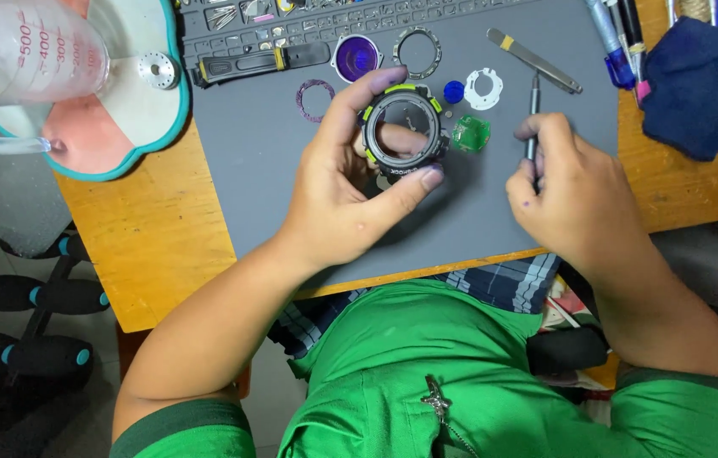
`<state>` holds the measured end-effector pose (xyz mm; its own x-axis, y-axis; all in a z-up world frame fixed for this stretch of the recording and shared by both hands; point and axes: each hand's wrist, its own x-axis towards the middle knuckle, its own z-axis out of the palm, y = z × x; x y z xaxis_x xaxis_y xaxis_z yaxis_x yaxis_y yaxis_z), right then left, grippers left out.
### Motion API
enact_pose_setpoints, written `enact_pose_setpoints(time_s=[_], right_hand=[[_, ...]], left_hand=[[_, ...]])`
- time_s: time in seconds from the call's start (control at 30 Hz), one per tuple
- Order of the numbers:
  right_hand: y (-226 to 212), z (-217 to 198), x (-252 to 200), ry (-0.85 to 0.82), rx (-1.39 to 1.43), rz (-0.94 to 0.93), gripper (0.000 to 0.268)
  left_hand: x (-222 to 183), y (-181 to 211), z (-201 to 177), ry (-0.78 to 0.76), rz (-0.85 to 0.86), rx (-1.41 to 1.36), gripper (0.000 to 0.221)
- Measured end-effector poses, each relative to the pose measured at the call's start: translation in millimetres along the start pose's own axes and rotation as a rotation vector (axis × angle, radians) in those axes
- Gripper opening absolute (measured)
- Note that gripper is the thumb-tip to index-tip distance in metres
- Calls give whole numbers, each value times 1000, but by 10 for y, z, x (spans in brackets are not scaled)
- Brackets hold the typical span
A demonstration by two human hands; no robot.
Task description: Cleaning a watch case with a cloth and then marking specific points on it using a blue marker.
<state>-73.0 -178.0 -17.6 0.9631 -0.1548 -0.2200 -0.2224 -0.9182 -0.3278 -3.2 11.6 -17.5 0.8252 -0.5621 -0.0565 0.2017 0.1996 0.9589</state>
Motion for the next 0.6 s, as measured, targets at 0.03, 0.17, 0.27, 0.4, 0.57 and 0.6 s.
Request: enact_pose_setpoints(time_s=[0.03,0.17,0.27,0.4,0.57,0.6], right_hand=[[-1,-20,-15,30,16,-38,27],[-8,-372,-110,77,249,-254,25],[288,-503,-14,71,554,-294,14],[434,-239,217,-45,854,-613,19],[-355,-278,202,338,870,-568,30],[-328,-267,215,261,873,-589,14]], left_hand=[[1,4,-10,-4,6,26,58],[-3,-34,-16,-60,50,-66,55],[0,-65,-11,-41,79,-102,53],[-2,-51,-17,-43,74,-47,54],[24,61,-16,19,49,170,56],[26,61,-22,50,104,339,55]])
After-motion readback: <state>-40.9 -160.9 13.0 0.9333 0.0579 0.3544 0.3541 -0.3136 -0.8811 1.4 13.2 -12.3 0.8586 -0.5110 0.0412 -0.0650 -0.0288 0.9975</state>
